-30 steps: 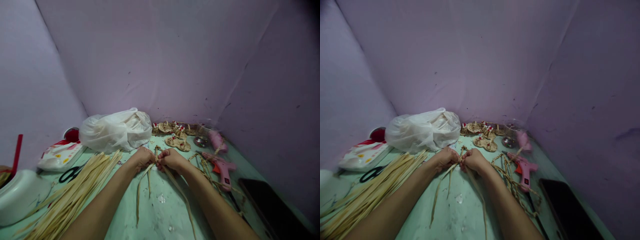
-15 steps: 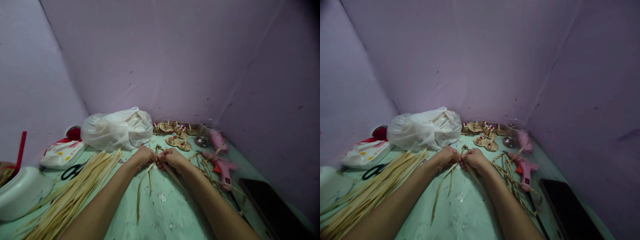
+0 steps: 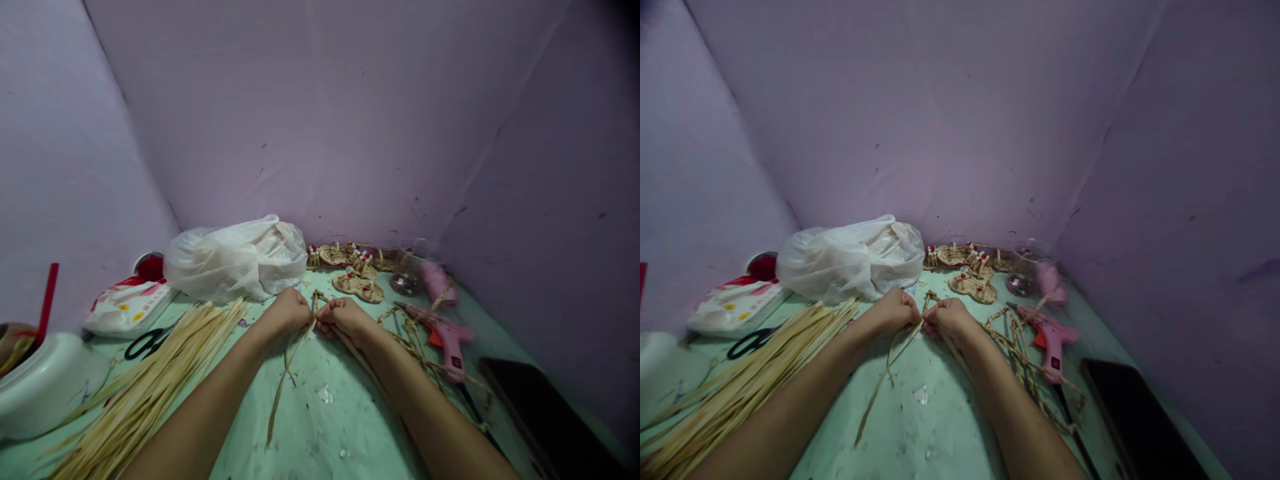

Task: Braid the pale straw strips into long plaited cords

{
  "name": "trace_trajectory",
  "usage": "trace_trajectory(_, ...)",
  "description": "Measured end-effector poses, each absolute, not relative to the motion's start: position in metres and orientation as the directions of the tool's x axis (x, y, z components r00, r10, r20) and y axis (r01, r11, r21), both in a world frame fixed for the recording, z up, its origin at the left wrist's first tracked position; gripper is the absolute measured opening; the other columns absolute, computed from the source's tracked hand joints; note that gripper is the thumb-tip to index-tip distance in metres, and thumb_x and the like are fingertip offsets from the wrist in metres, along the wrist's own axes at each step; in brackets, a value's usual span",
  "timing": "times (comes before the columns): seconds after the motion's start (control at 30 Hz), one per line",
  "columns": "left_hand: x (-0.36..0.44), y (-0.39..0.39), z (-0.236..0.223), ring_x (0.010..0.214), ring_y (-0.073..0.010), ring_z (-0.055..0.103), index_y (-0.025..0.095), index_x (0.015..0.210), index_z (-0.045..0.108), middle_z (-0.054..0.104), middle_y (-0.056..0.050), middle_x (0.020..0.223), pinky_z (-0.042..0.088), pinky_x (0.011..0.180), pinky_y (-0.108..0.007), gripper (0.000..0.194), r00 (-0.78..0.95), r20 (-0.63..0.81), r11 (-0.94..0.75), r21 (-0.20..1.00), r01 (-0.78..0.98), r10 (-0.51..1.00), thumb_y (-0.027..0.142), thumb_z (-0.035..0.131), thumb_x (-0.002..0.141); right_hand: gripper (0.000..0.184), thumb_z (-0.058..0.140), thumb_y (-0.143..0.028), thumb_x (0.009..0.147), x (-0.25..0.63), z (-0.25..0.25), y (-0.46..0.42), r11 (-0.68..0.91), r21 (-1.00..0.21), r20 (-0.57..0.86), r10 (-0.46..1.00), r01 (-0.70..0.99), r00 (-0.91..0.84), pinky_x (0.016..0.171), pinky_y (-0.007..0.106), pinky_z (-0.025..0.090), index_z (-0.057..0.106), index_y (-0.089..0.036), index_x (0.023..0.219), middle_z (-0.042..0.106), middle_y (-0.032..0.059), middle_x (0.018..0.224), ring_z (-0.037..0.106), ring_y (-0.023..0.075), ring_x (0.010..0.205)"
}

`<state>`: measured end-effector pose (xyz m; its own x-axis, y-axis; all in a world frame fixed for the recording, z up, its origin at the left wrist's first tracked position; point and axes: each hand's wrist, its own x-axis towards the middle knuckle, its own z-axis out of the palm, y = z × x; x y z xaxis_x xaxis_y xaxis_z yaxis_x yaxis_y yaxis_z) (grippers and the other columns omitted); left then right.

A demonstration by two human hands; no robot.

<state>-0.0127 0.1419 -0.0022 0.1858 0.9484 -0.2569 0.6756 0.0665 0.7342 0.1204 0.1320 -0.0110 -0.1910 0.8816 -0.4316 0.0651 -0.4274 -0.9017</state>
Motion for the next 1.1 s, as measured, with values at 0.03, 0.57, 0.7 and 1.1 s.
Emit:
trace_trajectory(0.03,-0.011,0.14,0.0,0.038,-0.0076,0.033,0.012,0.044,0.054,0.035,0.003,0.035,0.022,0.042,-0.02,0.008,0.174,-0.243,0.053,0.712,0.7,0.954,0.012,0.051,0.051,0.012,0.047,-0.005,0.058,0.12,-0.012,0.132,-0.424,-0.903,-0.429,0.884,0.065,-0.187,0.033,0.017,0.032,0.049,-0.013,0.049,0.048,-0.003,0.034,0.037,0.0055,0.029)
trace_trajectory(0.57,0.019,0.096,0.018,0.066,-0.022,0.056,0.016,0.058,0.058,0.054,-0.007,0.055,0.035,0.059,-0.026,0.005,0.126,-0.061,-0.082,0.477,0.875,0.99,0.013,0.056,0.054,0.015,0.043,-0.002,0.05,0.121,-0.011,0.133,-0.396,-0.912,-0.409,0.895,0.105,-0.18,0.032,0.017,0.018,0.048,-0.013,0.042,0.038,-0.0051,0.028,0.028,0.0043,0.03)
trace_trajectory(0.7,-0.003,0.118,0.027,0.041,-0.0138,0.047,0.015,0.048,0.053,0.046,-0.002,0.038,0.032,0.044,-0.023,0.015,0.097,-0.252,0.083,0.621,0.78,0.963,0.021,0.053,0.061,0.013,0.045,-0.003,0.054,0.125,-0.008,0.133,-0.424,-0.903,-0.429,0.878,0.071,-0.213,0.032,0.015,0.019,0.048,-0.012,0.045,0.041,-0.0045,0.032,0.029,0.0034,0.031)
trace_trajectory(1.1,0.001,0.137,0.003,0.037,-0.0041,0.045,0.007,0.061,0.055,0.057,-0.005,0.054,0.027,0.032,-0.013,0.011,0.288,-0.593,0.572,0.804,0.162,0.752,0.011,0.046,0.068,0.01,0.052,-0.004,0.058,0.136,-0.008,0.136,-0.44,-0.895,-0.439,0.847,0.068,-0.301,0.034,0.016,0.025,0.051,-0.012,0.053,0.05,-0.0031,0.04,0.034,0.0041,0.034)
